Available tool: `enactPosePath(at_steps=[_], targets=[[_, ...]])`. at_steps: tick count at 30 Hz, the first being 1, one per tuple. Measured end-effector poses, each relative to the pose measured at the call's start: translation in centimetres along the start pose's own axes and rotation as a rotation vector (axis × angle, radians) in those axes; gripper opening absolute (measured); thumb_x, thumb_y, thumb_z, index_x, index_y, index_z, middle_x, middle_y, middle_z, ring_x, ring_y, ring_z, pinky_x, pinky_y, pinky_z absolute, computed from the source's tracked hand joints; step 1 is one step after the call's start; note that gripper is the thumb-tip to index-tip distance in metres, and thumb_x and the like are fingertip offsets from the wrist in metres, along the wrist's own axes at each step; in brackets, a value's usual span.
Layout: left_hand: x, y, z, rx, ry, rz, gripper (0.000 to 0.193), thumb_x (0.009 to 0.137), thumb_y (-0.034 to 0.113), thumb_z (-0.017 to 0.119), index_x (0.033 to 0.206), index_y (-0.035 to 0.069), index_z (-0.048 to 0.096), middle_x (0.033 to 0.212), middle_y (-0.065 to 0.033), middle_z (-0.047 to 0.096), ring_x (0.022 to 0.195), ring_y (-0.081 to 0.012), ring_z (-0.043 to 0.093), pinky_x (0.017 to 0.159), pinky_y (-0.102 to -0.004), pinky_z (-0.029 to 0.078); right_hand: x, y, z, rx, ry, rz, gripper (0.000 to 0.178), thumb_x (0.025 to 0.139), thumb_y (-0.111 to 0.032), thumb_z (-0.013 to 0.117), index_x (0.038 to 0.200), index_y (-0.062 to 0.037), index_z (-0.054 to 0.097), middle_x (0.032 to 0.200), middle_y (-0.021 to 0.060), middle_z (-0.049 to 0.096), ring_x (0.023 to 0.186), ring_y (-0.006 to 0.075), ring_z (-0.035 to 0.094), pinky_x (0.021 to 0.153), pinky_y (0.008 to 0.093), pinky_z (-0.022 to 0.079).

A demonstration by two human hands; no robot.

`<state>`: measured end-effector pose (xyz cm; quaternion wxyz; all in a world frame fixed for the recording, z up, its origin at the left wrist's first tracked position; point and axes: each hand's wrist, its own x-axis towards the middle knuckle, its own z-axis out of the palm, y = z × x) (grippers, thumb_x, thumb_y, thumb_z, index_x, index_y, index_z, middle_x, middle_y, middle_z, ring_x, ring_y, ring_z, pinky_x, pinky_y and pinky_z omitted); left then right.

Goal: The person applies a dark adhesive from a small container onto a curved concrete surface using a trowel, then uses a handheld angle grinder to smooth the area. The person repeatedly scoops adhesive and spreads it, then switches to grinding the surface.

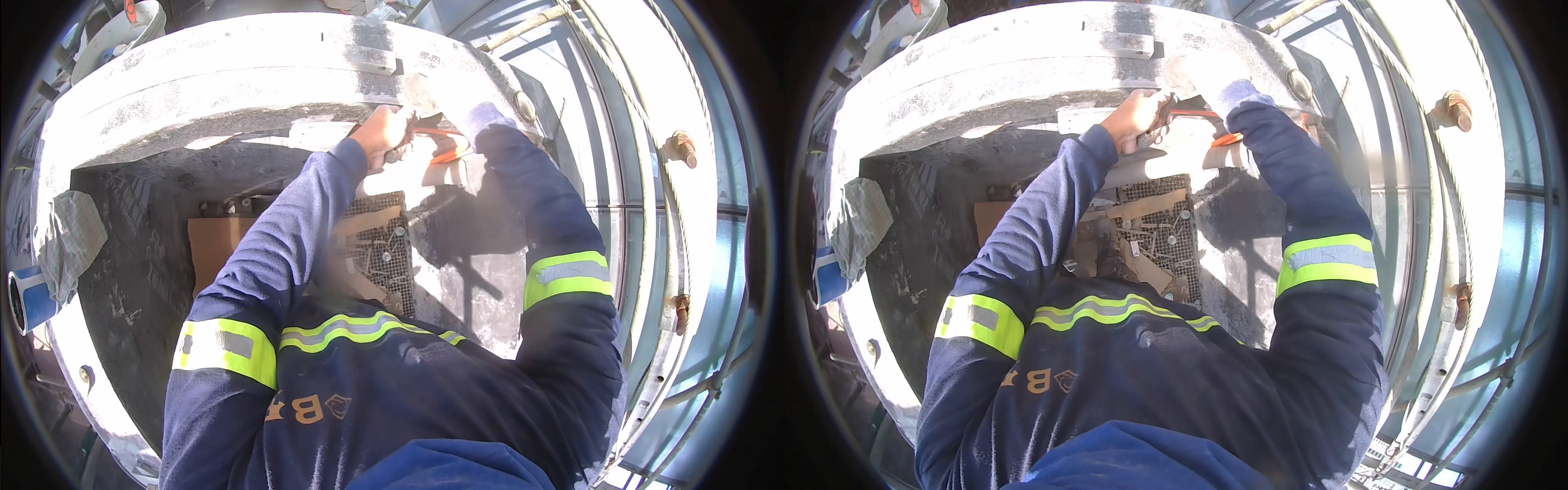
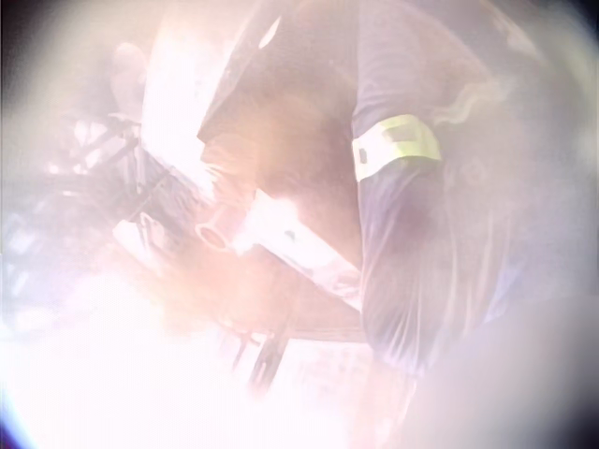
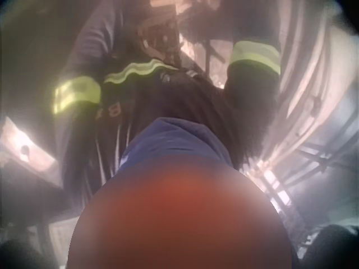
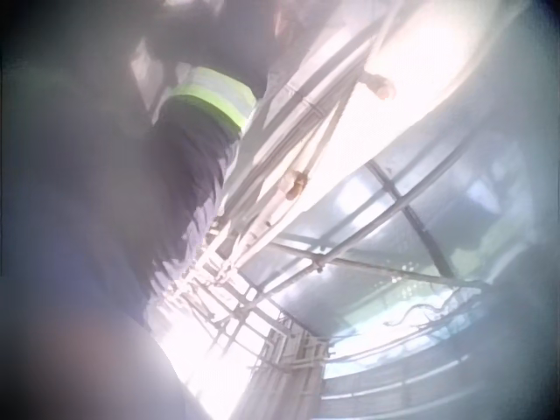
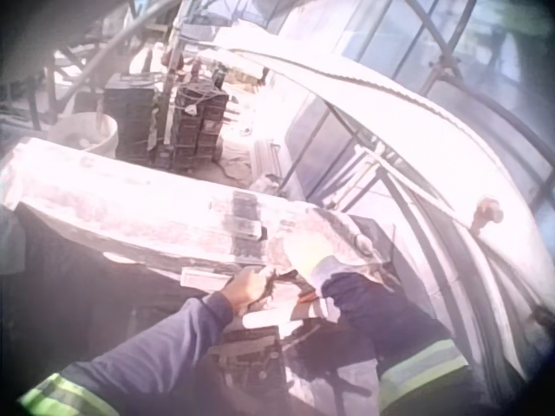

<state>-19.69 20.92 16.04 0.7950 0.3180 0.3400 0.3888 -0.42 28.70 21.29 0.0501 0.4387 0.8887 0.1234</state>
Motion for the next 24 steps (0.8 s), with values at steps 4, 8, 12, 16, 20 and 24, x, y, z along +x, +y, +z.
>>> enactPosePath(at_steps=[4,8,12,16,20,24], targets=[[0.6,-0.4,-0.3,0.027,-0.047,0.050,0.029,0.105,0.027,0.047,0.089,0.004,0.056,0.069,-0.0061,0.056,0.051,-0.0138,0.053,0.044,-0.0298,0.043,-1.0,-3.0,-1.1,-0.159,0.080,0.043,0.032,0.099,-0.029,0.048,0.117,-0.0103,0.066,0.109,0.0135,0.070,0.097,0.0305,0.066,0.085,0.0413,0.052],[1.1,-0.8,-1.1,-0.042,-0.043,0.033,0.029,0.105,0.024,0.047,0.088,0.003,0.056,0.067,-0.0063,0.055,0.047,-0.0136,0.050,0.042,-0.0300,0.042,2.5,-2.3,-3.2,-0.077,-0.154,0.019,0.032,0.098,-0.029,0.048,0.118,-0.0105,0.066,0.106,0.0133,0.070,0.096,0.0305,0.066,0.085,0.0411,0.052],[0.7,-0.6,-0.2,-0.060,-0.069,0.038,0.031,0.105,0.024,0.046,0.088,0.002,0.056,0.066,-0.0060,0.055,0.045,-0.0124,0.050,0.039,-0.0281,0.039,-0.2,-2.3,0.9,-0.237,0.529,-0.126,0.031,0.098,-0.030,0.048,0.114,-0.0099,0.067,0.099,0.0137,0.071,0.091,0.0312,0.067,0.082,0.0420,0.052],[0.8,-0.5,-0.6,-0.070,0.018,0.062,0.034,0.105,0.025,0.046,0.084,0.001,0.057,0.063,-0.0054,0.053,0.045,-0.0122,0.049,0.039,-0.0283,0.038,1.7,-2.8,-3.8,0.036,-0.084,0.008,0.034,0.099,-0.030,0.045,0.118,-0.0098,0.065,0.111,0.0141,0.069,0.100,0.0317,0.066,0.089,0.0429,0.050],[0.9,-0.4,-0.7,-0.022,-0.053,0.039,0.032,0.105,0.026,0.047,0.087,0.001,0.058,0.067,-0.0060,0.056,0.049,-0.0128,0.052,0.041,-0.0284,0.042,-1.7,-5.8,-2.6,-0.066,0.131,0.091,0.033,0.100,-0.029,0.045,0.116,-0.0096,0.066,0.109,0.0141,0.069,0.100,0.0315,0.066,0.088,0.0432,0.050],[0.9,-1.1,-0.6,0.003,-0.065,0.048,0.030,0.105,0.026,0.047,0.093,0.001,0.060,0.071,-0.0062,0.057,0.054,-0.0134,0.055,0.044,-0.0290,0.046,-0.6,-4.2,-3.3,-0.005,-0.165,0.075,0.030,0.096,-0.024,0.050,0.118,-0.0097,0.065,0.109,0.0136,0.069,0.098,0.0313,0.066,0.086,0.0434,0.052]])
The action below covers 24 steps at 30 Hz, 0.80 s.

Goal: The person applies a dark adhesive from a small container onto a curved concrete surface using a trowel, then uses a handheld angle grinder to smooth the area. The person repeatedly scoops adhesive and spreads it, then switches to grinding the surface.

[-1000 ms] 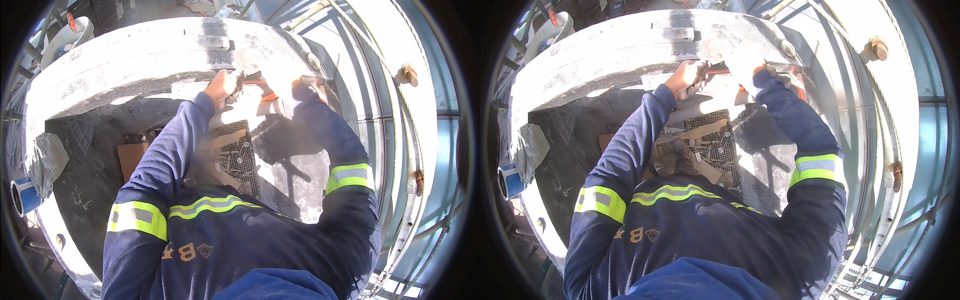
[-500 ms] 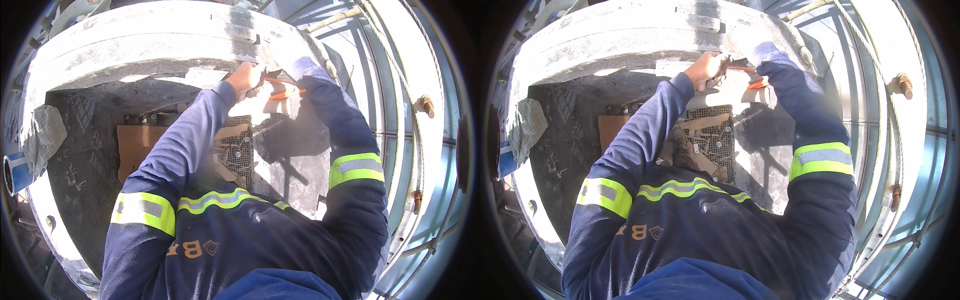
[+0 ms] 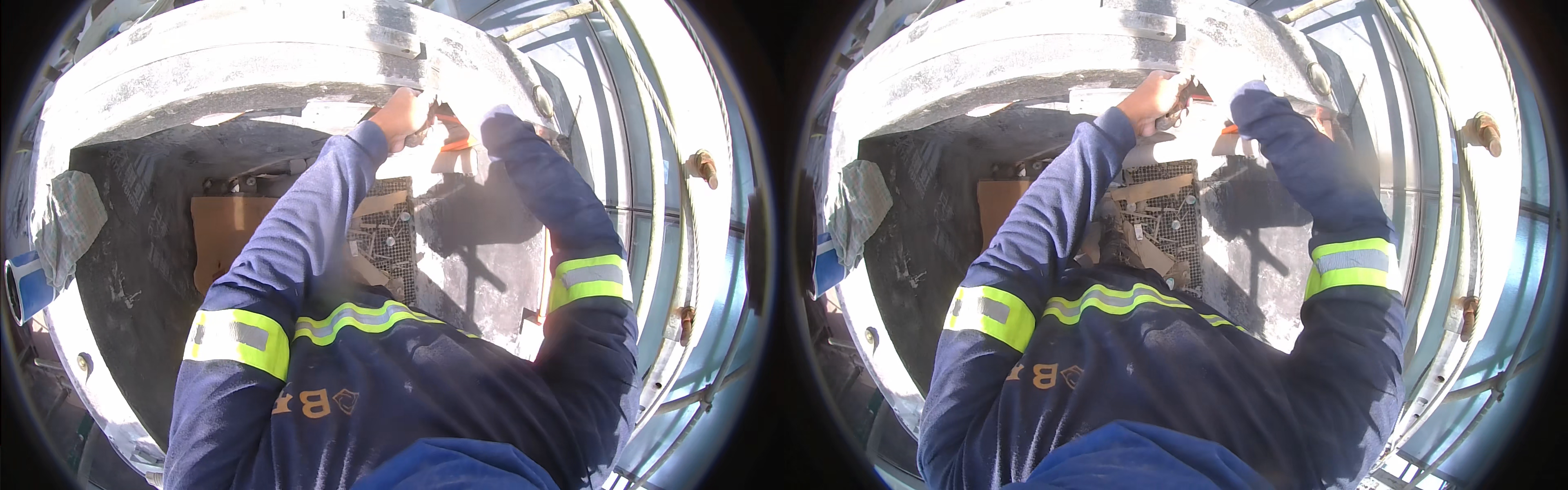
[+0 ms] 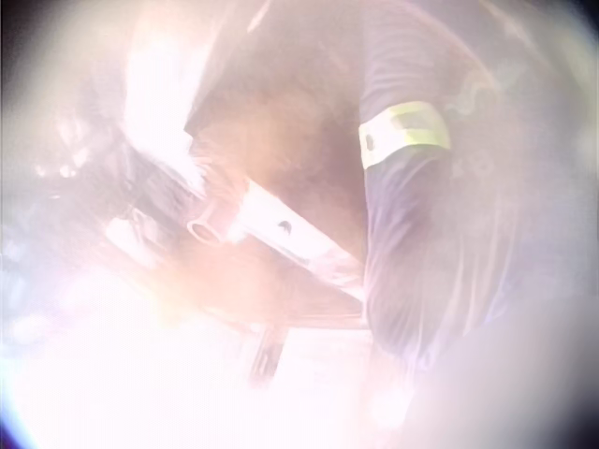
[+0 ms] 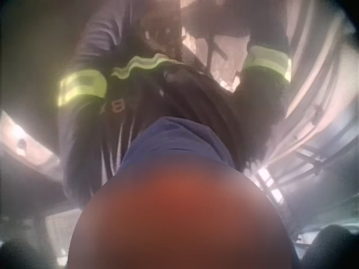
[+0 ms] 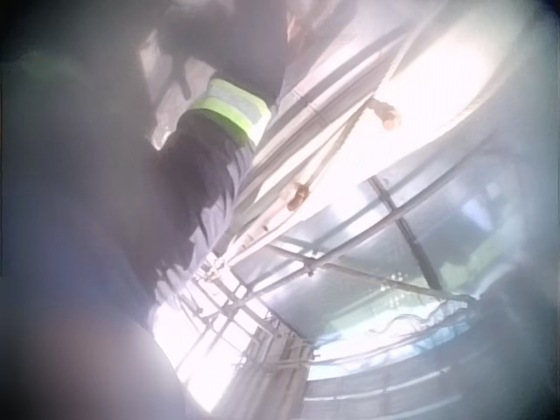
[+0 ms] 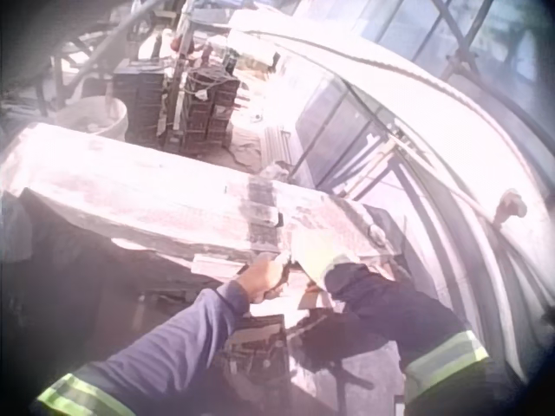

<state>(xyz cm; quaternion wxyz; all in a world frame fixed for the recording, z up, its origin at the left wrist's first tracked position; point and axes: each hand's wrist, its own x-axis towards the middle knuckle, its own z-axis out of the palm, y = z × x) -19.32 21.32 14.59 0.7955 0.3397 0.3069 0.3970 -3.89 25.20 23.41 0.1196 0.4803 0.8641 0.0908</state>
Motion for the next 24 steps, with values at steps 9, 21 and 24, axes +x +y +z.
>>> enactPosePath(at_steps=[9,21,24], targets=[[0.0,0.2,0.1,-0.018,0.005,-0.015,0.031,0.105,0.026,0.046,0.092,0.000,0.059,0.071,-0.0069,0.058,0.049,-0.0127,0.052,0.042,-0.0277,0.043,-1.4,0.9,0.9,-0.005,0.017,0.019,0.029,0.095,-0.026,0.051,0.113,-0.0100,0.068,0.109,0.0141,0.070,0.097,0.0292,0.067,0.085,0.0423,0.052],[-0.3,0.4,0.0,0.000,-0.009,0.012,0.031,0.104,0.028,0.049,0.089,0.002,0.058,0.068,-0.0048,0.058,0.051,-0.0107,0.053,0.044,-0.0265,0.045,-1.7,2.0,2.1,-0.232,-0.163,0.085,0.028,0.094,-0.026,0.051,0.111,-0.0101,0.066,0.105,0.0104,0.070,0.093,0.0293,0.067,0.082,0.0439,0.051],[-0.1,0.5,0.0,-0.008,0.074,-0.004,0.032,0.104,0.029,0.048,0.089,0.002,0.058,0.070,-0.0049,0.058,0.055,-0.0107,0.054,0.045,-0.0263,0.045,-3.4,-0.2,1.2,-0.118,0.135,-0.023,0.028,0.094,-0.025,0.051,0.113,-0.0095,0.065,0.102,0.0127,0.069,0.090,0.0296,0.067,0.079,0.0403,0.053]])
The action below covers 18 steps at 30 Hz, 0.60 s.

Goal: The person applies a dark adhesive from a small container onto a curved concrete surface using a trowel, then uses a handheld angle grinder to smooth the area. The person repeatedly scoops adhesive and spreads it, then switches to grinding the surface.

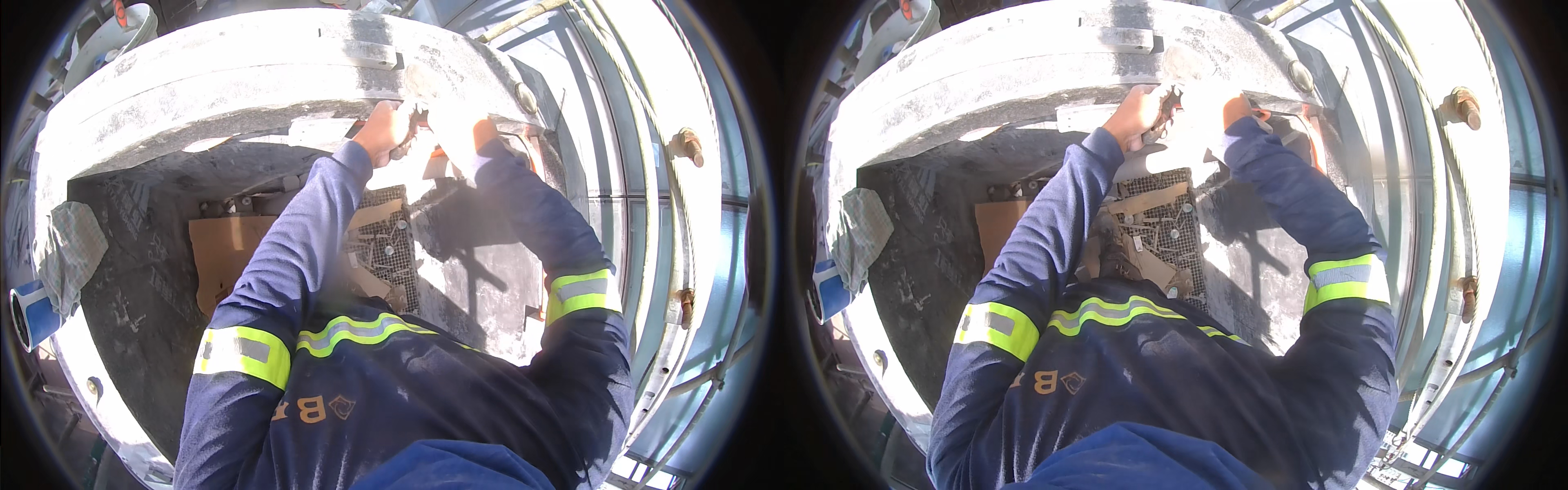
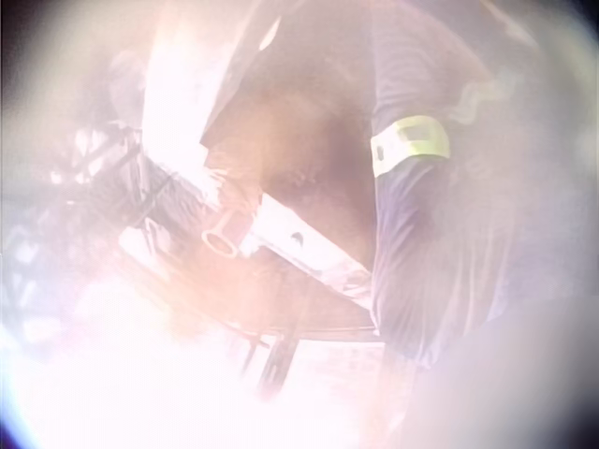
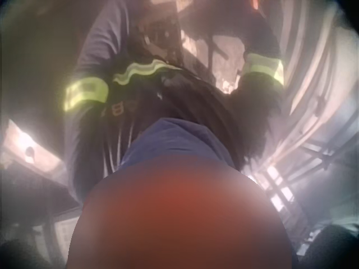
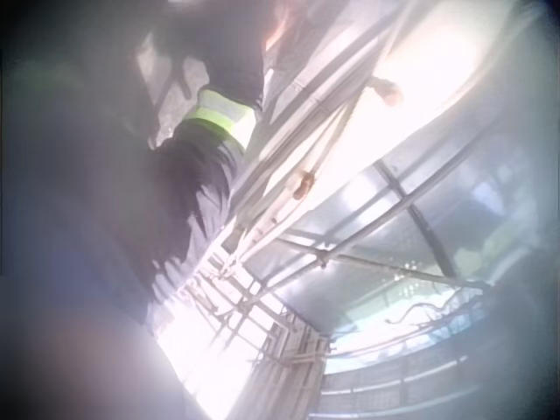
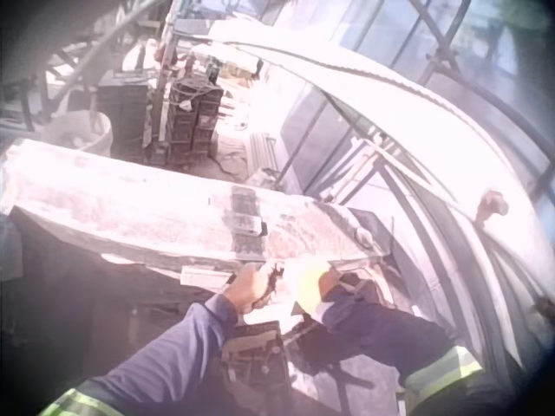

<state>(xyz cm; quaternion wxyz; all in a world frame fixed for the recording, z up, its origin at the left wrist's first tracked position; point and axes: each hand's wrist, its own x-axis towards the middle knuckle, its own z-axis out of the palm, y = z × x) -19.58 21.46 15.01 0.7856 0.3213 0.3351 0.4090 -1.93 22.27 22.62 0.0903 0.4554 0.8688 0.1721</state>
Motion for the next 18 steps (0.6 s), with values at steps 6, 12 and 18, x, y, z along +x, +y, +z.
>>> enactPosePath(at_steps=[6,12,18], targets=[[-0.1,-0.5,0.2,0.029,-0.022,0.007,0.032,0.105,0.031,0.046,0.093,0.005,0.059,0.071,-0.0048,0.059,0.053,-0.0107,0.052,0.047,-0.0266,0.043,1.1,0.4,-1.9,-0.028,-0.195,0.064,0.025,0.093,-0.024,0.054,0.108,-0.0079,0.066,0.101,0.0120,0.070,0.089,0.0286,0.068,0.078,0.0431,0.054],[-1.0,-0.6,0.5,0.046,-0.027,0.020,0.029,0.104,0.031,0.047,0.097,0.005,0.057,0.071,-0.0039,0.056,0.055,-0.0109,0.051,0.046,-0.0268,0.042,1.0,7.4,1.7,-0.068,-0.195,0.182,0.028,0.093,-0.027,0.052,0.110,-0.0099,0.067,0.099,0.0147,0.070,0.092,0.0322,0.068,0.081,0.0415,0.054],[-7.0,-1.4,1.3,-0.154,0.027,0.112,0.024,0.105,0.024,0.042,0.119,0.006,0.047,0.077,-0.0053,0.056,0.057,-0.0140,0.056,0.047,-0.0272,0.047,-7.9,1.8,-2.8,0.332,0.138,0.170,0.027,0.084,-0.013,0.061,0.104,0.0026,0.067,0.100,0.0173,0.069,0.087,0.0303,0.064,0.080,0.0398,0.054]])
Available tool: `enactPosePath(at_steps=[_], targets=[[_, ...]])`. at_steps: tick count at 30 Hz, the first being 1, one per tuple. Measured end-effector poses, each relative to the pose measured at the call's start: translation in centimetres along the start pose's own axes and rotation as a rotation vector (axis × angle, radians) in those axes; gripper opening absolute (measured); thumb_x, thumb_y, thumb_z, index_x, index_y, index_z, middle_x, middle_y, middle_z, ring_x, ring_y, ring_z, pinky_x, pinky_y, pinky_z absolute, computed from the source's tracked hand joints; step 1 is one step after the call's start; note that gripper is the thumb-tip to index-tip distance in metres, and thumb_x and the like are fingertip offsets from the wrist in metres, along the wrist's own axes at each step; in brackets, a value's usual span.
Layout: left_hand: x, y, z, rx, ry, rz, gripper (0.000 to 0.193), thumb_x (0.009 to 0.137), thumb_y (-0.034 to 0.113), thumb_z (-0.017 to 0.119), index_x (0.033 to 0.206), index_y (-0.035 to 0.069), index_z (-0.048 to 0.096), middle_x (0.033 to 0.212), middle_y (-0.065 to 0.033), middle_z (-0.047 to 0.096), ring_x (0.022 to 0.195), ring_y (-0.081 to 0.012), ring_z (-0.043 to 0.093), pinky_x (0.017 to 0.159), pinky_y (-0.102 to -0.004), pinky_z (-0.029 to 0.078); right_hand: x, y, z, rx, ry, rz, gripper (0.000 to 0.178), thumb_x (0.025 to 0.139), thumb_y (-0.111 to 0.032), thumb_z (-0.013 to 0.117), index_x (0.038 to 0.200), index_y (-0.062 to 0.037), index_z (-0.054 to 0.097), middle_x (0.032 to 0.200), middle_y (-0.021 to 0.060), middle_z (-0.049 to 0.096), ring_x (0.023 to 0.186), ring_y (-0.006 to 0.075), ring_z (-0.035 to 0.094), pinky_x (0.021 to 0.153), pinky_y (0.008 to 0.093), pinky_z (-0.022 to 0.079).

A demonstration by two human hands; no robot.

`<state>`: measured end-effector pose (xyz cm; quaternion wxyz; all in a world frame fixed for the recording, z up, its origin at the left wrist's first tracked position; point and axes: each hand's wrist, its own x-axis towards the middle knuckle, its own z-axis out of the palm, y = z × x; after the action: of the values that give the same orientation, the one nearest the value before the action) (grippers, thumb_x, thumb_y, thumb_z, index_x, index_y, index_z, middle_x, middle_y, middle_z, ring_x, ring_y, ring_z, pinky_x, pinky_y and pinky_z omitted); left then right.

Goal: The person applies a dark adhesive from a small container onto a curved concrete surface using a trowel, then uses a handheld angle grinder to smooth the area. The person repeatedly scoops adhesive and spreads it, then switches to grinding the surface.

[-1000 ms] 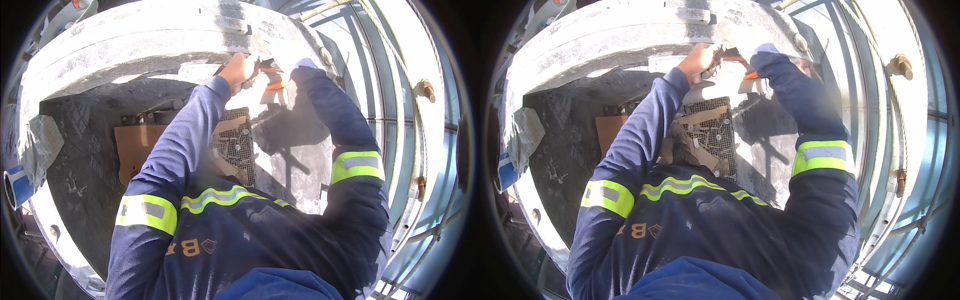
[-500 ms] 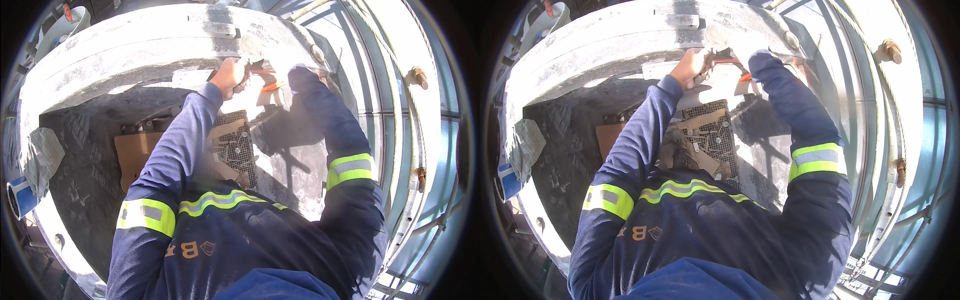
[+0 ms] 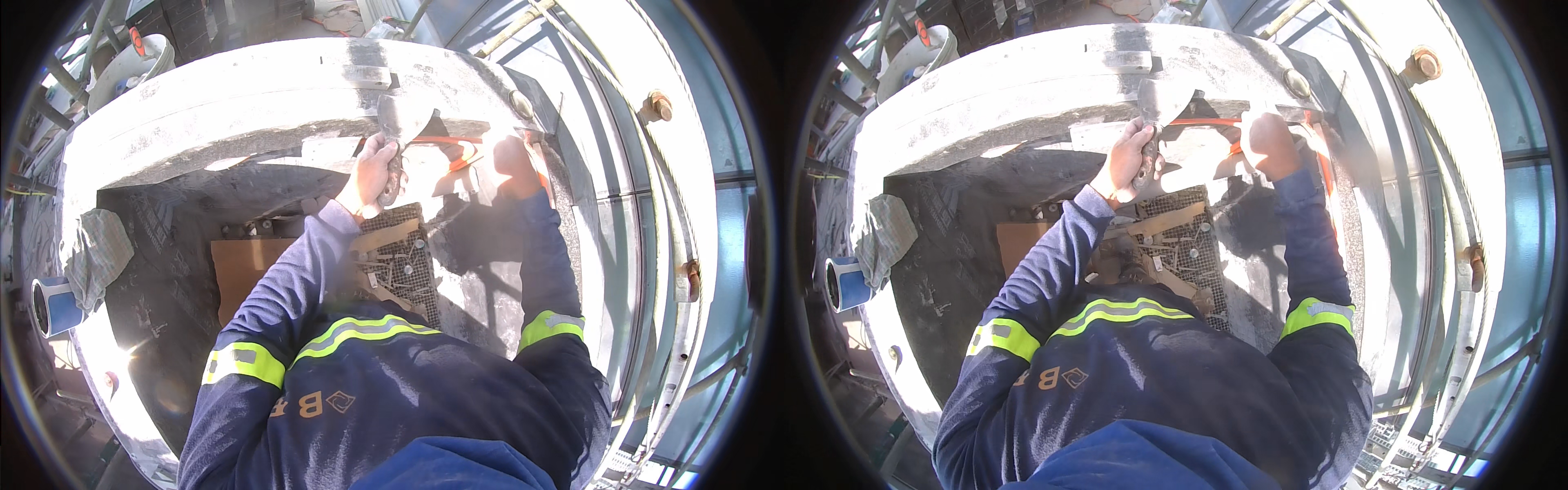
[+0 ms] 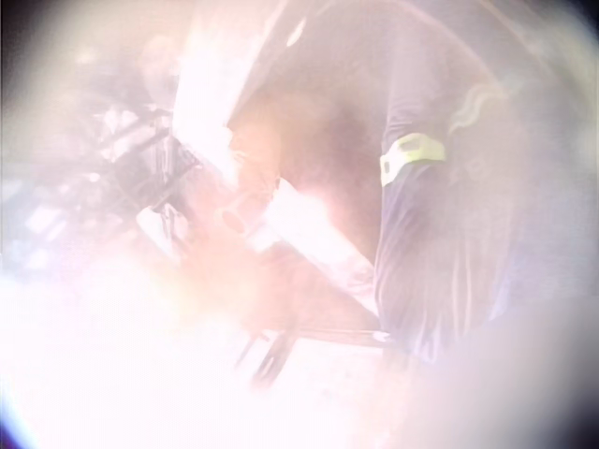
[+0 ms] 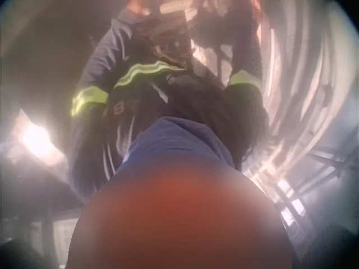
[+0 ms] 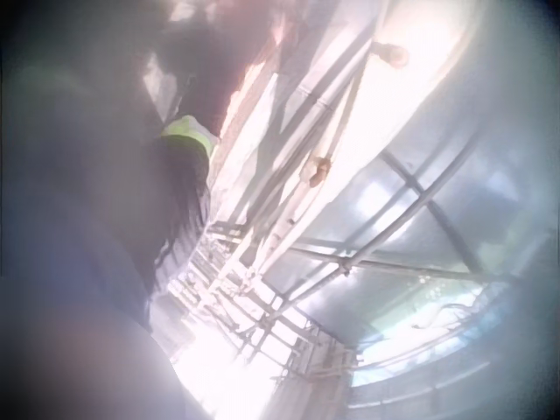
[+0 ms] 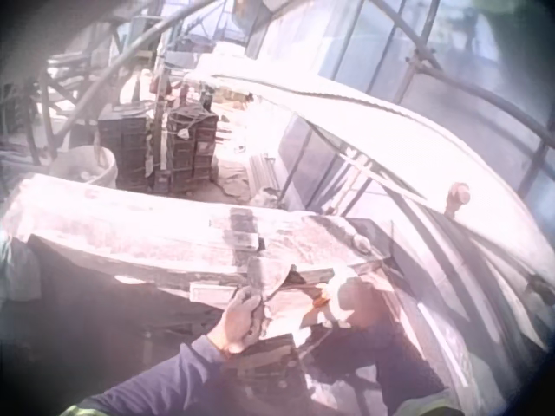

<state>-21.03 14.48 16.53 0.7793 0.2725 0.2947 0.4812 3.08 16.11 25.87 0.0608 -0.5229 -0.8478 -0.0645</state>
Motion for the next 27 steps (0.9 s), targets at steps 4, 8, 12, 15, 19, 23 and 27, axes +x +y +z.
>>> enactPosePath(at_steps=[4,8,12,15,19,23,27], targets=[[-2.2,0.6,2.3,-0.331,-0.100,-0.059,0.024,0.105,0.025,0.043,0.122,0.010,0.047,0.081,-0.0059,0.058,0.060,-0.0140,0.058,0.047,-0.0266,0.048,-4.9,-7.7,4.8,0.448,0.270,-0.006,0.068,0.080,-0.012,0.063,0.142,0.0073,0.042,0.116,0.0198,0.062,0.107,0.0386,0.054,0.104,0.0477,0.040],[-2.5,0.2,2.8,-0.343,-0.285,-0.210,0.032,0.104,0.025,0.044,0.133,0.013,0.044,0.088,-0.0056,0.060,0.058,-0.0119,0.057,0.045,-0.0252,0.050,-5.1,-10.5,3.8,0.389,0.352,0.258,0.061,0.088,-0.006,0.056,0.147,-0.0010,0.041,0.114,0.0202,0.062,0.089,0.0299,0.063,0.084,0.0410,0.051],[-5.2,-0.6,4.6,-0.162,-0.282,-0.217,0.023,0.103,0.028,0.047,0.122,0.014,0.049,0.079,-0.0049,0.059,0.047,-0.0121,0.052,0.040,-0.0265,0.046,-5.7,-3.1,2.1,0.545,0.348,0.273,0.074,0.085,-0.014,0.066,0.146,0.0093,0.033,0.070,0.0088,0.060,0.063,0.0226,0.058,0.078,0.0363,0.050],[-5.2,-0.6,4.2,-0.074,-0.264,-0.068,0.021,0.104,0.028,0.046,0.119,0.014,0.048,0.079,-0.0049,0.057,0.053,-0.0126,0.054,0.042,-0.0259,0.047,-7.6,-3.1,1.7,0.416,0.385,0.442,0.055,0.093,-0.006,0.053,0.146,0.0031,0.039,0.079,0.0142,0.062,0.064,0.0253,0.061,0.062,0.0375,0.052],[-4.2,-0.5,3.1,-0.100,-0.220,-0.074,0.022,0.104,0.030,0.045,0.119,0.014,0.048,0.080,-0.0041,0.058,0.058,-0.0131,0.055,0.045,-0.0251,0.047,-8.7,-8.7,0.1,0.672,0.397,0.447,0.054,0.090,-0.002,0.052,0.144,0.0008,0.044,0.088,0.0183,0.063,0.077,0.0297,0.064,0.078,0.0397,0.052],[-5.2,-0.8,4.2,-0.318,-0.289,-0.139,0.024,0.103,0.032,0.047,0.120,0.015,0.048,0.081,-0.0039,0.059,0.056,-0.0125,0.055,0.044,-0.0260,0.045,-7.2,-12.3,1.9,0.460,0.416,0.182,0.049,0.094,-0.002,0.051,0.141,0.0072,0.042,0.092,0.0187,0.065,0.091,0.0330,0.066,0.088,0.0395,0.052],[-5.8,-0.5,3.6,-0.138,-0.278,-0.189,0.025,0.104,0.033,0.044,0.122,0.015,0.047,0.081,-0.0048,0.058,0.054,-0.0124,0.053,0.044,-0.0267,0.044,-7.3,-8.5,1.6,0.680,0.404,0.276,0.050,0.096,-0.004,0.049,0.143,0.0088,0.038,0.090,0.0132,0.069,0.077,0.0217,0.068,0.076,0.0321,0.055]])
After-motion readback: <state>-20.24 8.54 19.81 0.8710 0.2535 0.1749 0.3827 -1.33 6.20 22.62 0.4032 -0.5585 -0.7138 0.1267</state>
